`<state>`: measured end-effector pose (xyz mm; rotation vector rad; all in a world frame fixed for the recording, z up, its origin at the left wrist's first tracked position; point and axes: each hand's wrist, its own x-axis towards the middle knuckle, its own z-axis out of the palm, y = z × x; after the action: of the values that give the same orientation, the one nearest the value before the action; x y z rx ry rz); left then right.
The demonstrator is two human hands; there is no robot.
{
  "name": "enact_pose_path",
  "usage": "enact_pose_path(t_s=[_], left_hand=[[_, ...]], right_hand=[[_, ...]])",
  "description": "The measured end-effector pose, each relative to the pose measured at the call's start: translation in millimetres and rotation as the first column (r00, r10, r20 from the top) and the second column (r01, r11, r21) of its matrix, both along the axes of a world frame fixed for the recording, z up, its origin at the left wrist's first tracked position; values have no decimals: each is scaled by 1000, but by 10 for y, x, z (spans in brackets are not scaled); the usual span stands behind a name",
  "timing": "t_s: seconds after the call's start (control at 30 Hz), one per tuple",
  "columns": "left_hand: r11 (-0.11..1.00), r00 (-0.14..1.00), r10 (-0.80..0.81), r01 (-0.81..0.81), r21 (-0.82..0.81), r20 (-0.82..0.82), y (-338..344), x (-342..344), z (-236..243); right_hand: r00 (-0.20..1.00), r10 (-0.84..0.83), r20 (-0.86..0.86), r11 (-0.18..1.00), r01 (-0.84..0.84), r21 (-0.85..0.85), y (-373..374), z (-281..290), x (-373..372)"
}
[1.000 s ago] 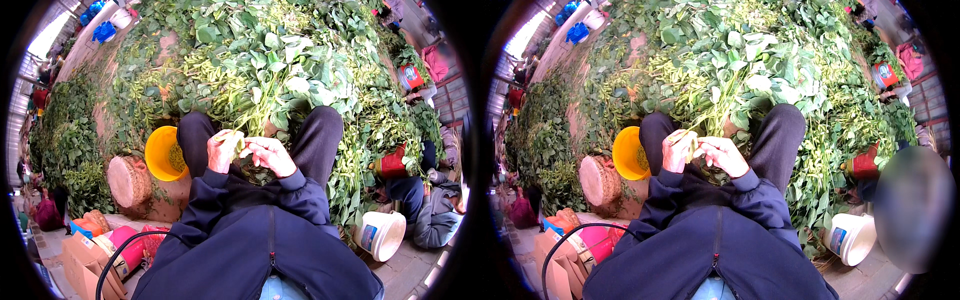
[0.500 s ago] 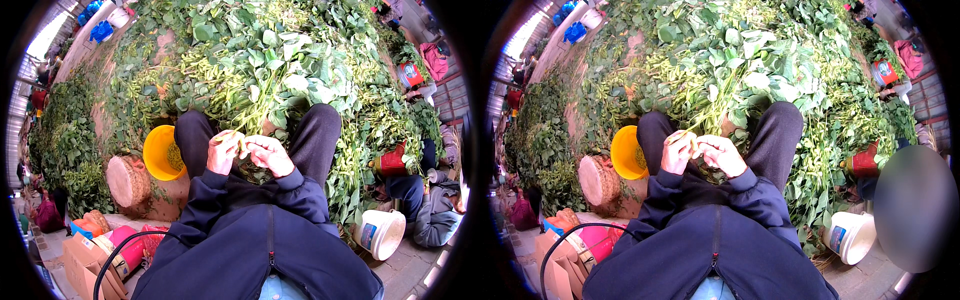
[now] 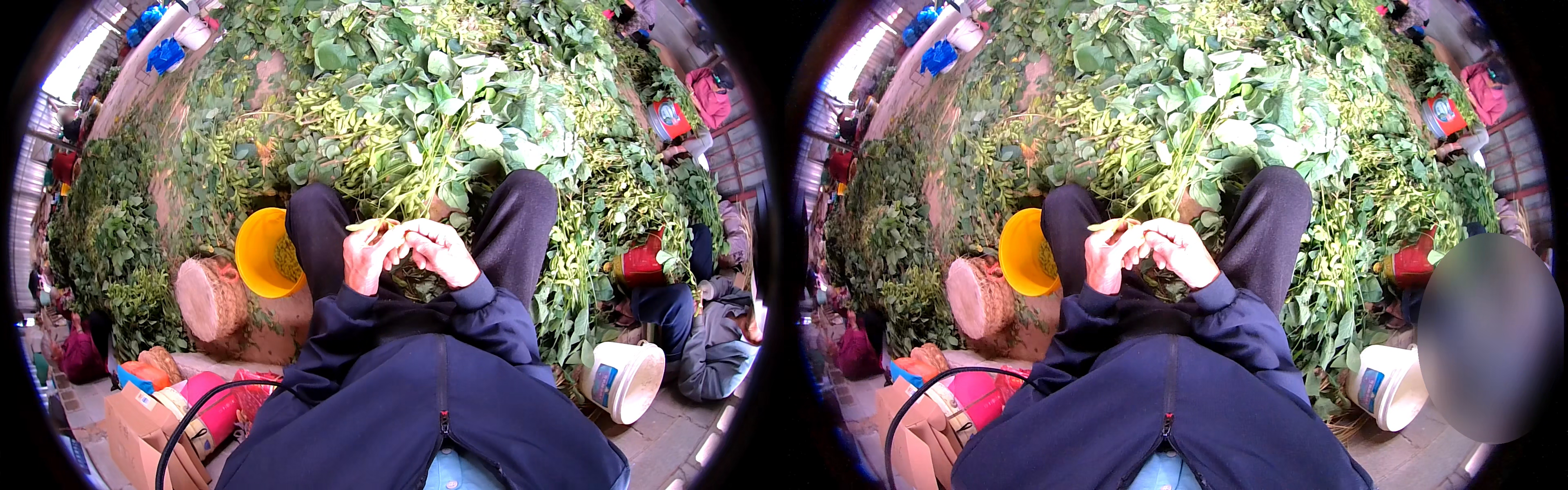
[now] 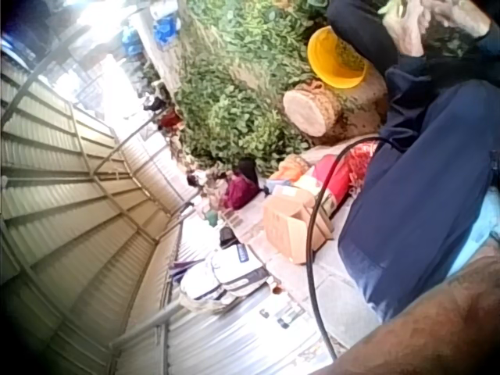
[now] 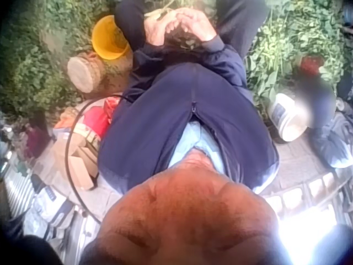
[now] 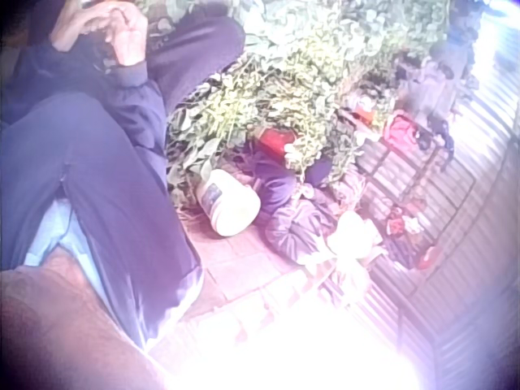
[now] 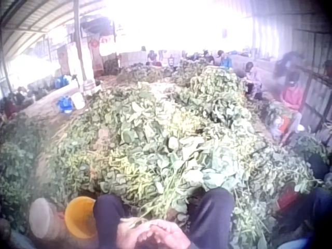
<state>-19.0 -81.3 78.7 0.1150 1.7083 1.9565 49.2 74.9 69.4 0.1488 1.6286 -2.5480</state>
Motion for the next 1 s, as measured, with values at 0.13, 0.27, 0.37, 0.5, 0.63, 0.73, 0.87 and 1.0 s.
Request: enact_pose_path(t_s=[0.13, 0.27, 0.37, 0.5, 0.63, 0.73, 0.87, 1.0], left_hand=[[996, 998, 17, -22, 88, 58, -45, 25, -44], [978, 988, -17, -15, 209, 151, -92, -24, -204], [960, 980, -57, 2, 279, 191, -77, -21, -208], [907, 955, -167, 51, 419, 243, -118, -61, -320], [894, 953, -187, 64, 444, 239, -116, -45, -300], [880, 955, -207, 87, 467, 213, -130, -53, -335], [858, 953, -231, 106, 503, 195, -145, -63, -401], [866, 920, -245, 65, 496, 307, -173, -81, -396]], right_hand=[[995, -58, 79, 998, 59, -8, 19, -16, 7], [996, -68, 55, 998, 68, 1, 13, -46, -6], [995, -89, 43, 996, 87, 34, 20, -55, -4], [992, -109, 66, 994, 106, 39, 57, -48, -22], [993, -113, 44, 993, 111, 47, 62, -69, -9], [994, -102, 44, 994, 100, 49, 64, -79, -10], [993, -111, 40, 993, 109, 42, 60, -105, -4], [986, -157, 53, 987, 156, 36, 74, -93, -7]])
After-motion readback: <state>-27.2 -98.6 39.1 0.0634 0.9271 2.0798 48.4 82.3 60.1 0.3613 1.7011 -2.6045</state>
